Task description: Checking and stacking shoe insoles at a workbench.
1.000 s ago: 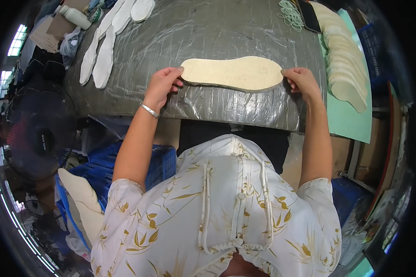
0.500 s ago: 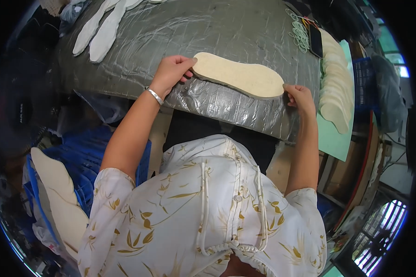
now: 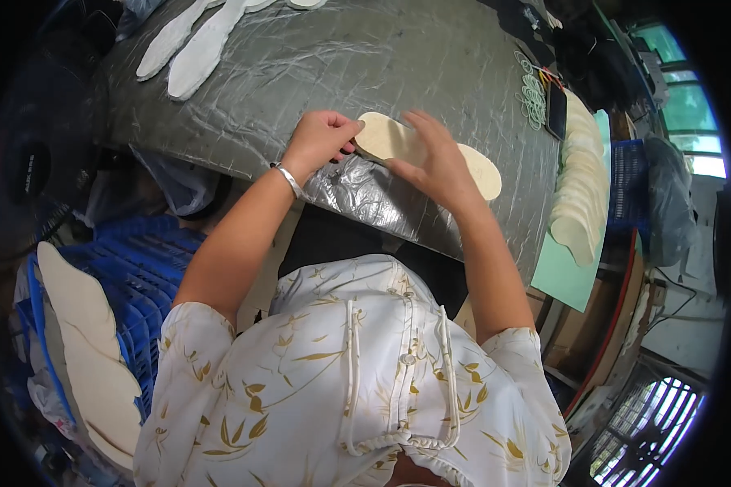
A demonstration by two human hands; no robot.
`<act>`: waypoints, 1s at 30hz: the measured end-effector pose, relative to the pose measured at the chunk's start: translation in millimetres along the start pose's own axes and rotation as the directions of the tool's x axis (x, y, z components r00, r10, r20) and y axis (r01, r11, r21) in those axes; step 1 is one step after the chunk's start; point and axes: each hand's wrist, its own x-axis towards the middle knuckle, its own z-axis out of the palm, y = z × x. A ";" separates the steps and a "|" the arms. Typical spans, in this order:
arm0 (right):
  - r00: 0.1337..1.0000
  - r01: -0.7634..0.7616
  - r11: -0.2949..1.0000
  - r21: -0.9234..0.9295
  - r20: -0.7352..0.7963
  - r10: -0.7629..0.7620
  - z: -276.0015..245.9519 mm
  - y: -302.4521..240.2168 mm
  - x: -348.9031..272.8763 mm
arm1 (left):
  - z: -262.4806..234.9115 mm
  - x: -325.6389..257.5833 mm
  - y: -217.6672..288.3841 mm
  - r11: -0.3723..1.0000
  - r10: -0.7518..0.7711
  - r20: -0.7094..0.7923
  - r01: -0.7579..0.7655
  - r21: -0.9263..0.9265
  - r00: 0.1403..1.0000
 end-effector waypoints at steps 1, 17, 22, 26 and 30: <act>0.999 -0.007 1.000 0.001 0.032 0.007 7.8 -5.7 7.0 | 0.4 0.5 -0.6 1.000 0.002 0.008 -0.002 -0.010 1.000; 0.989 -0.090 0.973 0.213 0.134 0.062 17.0 -16.0 23.0 | -26.6 -17.3 -14.7 0.985 0.159 -0.187 -0.168 -0.033 0.969; 0.984 -0.087 0.971 0.223 0.169 0.049 7.8 -21.3 21.5 | -23.5 -16.8 -4.2 0.990 -0.057 0.099 0.069 -0.121 0.993; 0.981 -0.090 0.962 0.257 0.189 0.042 8.2 -17.5 17.8 | -20.0 -12.1 1.5 0.989 -0.101 0.173 0.119 -0.092 0.980; 0.984 -0.078 0.976 0.202 0.171 0.044 8.5 -24.1 16.1 | -20.3 -11.7 1.2 0.982 -0.109 0.190 0.135 -0.129 0.976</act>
